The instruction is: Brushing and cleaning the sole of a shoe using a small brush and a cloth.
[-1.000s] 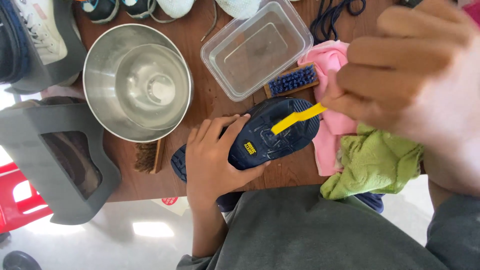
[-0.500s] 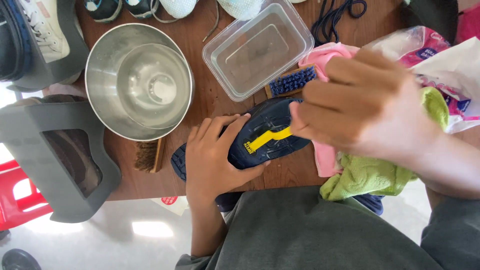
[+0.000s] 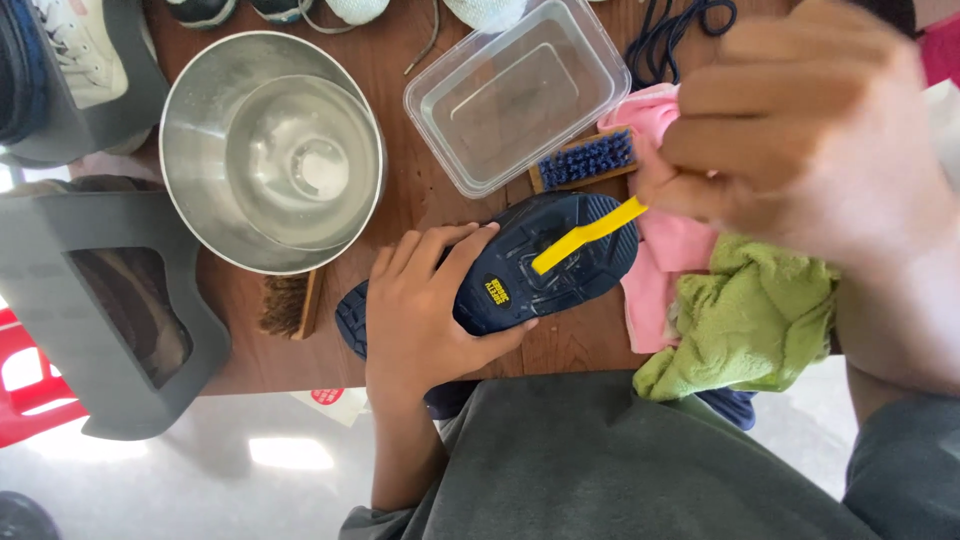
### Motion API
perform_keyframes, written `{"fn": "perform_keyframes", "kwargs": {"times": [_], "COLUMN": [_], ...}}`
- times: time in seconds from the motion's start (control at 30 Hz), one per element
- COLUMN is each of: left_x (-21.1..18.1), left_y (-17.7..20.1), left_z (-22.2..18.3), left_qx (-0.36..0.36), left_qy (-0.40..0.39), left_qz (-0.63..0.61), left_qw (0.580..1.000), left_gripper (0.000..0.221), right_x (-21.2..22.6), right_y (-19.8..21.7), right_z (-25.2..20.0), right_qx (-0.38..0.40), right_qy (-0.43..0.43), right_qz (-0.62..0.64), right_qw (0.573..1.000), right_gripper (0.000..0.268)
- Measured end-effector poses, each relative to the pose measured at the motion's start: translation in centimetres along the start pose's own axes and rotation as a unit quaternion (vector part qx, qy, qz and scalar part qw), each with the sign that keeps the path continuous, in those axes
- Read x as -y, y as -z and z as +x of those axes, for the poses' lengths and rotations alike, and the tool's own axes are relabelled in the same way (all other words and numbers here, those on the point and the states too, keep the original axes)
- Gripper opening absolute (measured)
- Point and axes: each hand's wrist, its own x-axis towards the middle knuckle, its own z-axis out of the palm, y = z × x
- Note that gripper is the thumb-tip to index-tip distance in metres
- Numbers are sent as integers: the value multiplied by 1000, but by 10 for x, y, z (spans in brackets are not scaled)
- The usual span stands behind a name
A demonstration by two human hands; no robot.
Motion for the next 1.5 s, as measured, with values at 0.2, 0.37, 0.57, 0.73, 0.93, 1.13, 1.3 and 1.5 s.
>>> {"fn": "perform_keyframes", "kwargs": {"times": [0.2, 0.37, 0.57, 0.73, 0.93, 1.13, 1.3, 1.5], "left_x": [2, 5, 10, 17, 21, 23, 24, 25], "left_y": [5, 20, 13, 9, 11, 11, 13, 13], "left_z": [-2, -17, -45, -44, -39, -39, -37, -38], "left_qx": [14, -14, -54, -55, -90, -77, -81, -60], "left_qy": [0, 1, 28, 52, 54, 59, 56, 54], "left_qz": [-5, 47, 58, 30, -17, -67, -81, -88], "left_qw": [1000, 999, 996, 997, 994, 993, 992, 993], "left_gripper": [74, 66, 73, 81, 73, 71, 68, 69], "right_x": [-2, -34, 19, 26, 35, 57, 54, 52], "right_y": [8, -38, -1, -12, -48, -88, -92, -97], "right_z": [-10, -122, -19, 53, 117, 141, 138, 135], "right_qx": [77, 129, 106, 142, 142, 118, 135, 163], "right_qy": [-3, -382, -318, -222, 2, 49, 52, 60], "right_qz": [59, 188, 204, 197, 92, 71, 16, -27], "right_qw": [995, 896, 920, 944, 986, 989, 989, 984], "right_gripper": [56, 40, 30, 28, 17, 10, 11, 4]}}
